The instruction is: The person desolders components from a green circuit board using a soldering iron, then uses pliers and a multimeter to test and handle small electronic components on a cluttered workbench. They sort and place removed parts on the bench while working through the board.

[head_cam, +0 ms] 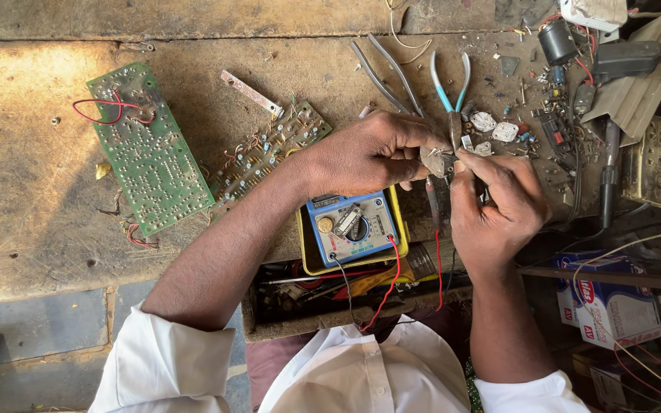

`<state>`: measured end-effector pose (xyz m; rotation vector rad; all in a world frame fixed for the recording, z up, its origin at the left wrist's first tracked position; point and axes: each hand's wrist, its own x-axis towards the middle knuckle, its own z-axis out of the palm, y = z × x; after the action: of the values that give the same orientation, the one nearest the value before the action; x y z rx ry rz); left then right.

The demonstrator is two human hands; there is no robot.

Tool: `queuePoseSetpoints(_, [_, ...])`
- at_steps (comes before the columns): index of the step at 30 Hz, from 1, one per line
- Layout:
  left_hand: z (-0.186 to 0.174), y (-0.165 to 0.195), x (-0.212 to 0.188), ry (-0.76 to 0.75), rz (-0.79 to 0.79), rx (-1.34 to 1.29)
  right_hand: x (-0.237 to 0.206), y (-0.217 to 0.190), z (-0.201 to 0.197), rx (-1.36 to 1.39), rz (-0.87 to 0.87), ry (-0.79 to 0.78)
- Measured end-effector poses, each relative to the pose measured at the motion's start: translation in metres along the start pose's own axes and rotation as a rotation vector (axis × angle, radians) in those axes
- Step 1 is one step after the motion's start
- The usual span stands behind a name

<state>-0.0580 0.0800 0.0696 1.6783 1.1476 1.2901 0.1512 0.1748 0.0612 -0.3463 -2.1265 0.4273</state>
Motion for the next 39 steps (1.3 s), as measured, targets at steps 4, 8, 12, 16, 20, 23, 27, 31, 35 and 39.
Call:
queuePoseSetpoints(4, [-0.001, -0.001, 0.0, 0.018, 0.01, 0.016, 0.003, -0.001, 0.001, -0.007, -0.001, 0.003])
queuePoseSetpoints(8, [-0.001, -0.003, 0.001, 0.025, 0.017, -0.021, 0.009, -0.014, 0.002, 0.146, 0.23, 0.071])
queuePoseSetpoints(12, [-0.002, -0.005, 0.0, 0.057, 0.011, 0.007, 0.015, -0.028, -0.014, 0.315, 0.253, -0.112])
queuePoseSetpoints(16, [-0.002, -0.005, 0.0, 0.088, 0.096, 0.049, 0.012, -0.029, -0.016, 0.416, 0.264, -0.324])
queuePoseSetpoints(20, [-0.002, -0.003, -0.003, 0.116, 0.032, -0.009, 0.0, -0.019, -0.013, 0.403, 0.36, -0.37])
queuePoseSetpoints(23, [-0.003, -0.001, -0.002, 0.156, 0.073, -0.063, -0.007, -0.011, -0.017, 0.401, 0.345, -0.345])
queuePoseSetpoints(27, [-0.003, 0.004, 0.0, 0.23, 0.154, 0.058, -0.005, -0.005, -0.023, 0.531, 0.274, -0.199])
queuePoseSetpoints(31, [-0.001, 0.01, -0.001, 0.232, -0.07, -0.039, 0.004, -0.004, -0.022, 0.424, 0.246, -0.054])
queuePoseSetpoints(35, [0.0, 0.01, 0.0, 0.194, 0.004, -0.223, 0.016, -0.001, -0.015, 0.298, 0.144, -0.061])
queuePoseSetpoints(39, [-0.002, 0.004, 0.001, 0.134, 0.056, -0.254, 0.02, 0.001, -0.009, 0.225, 0.091, -0.079])
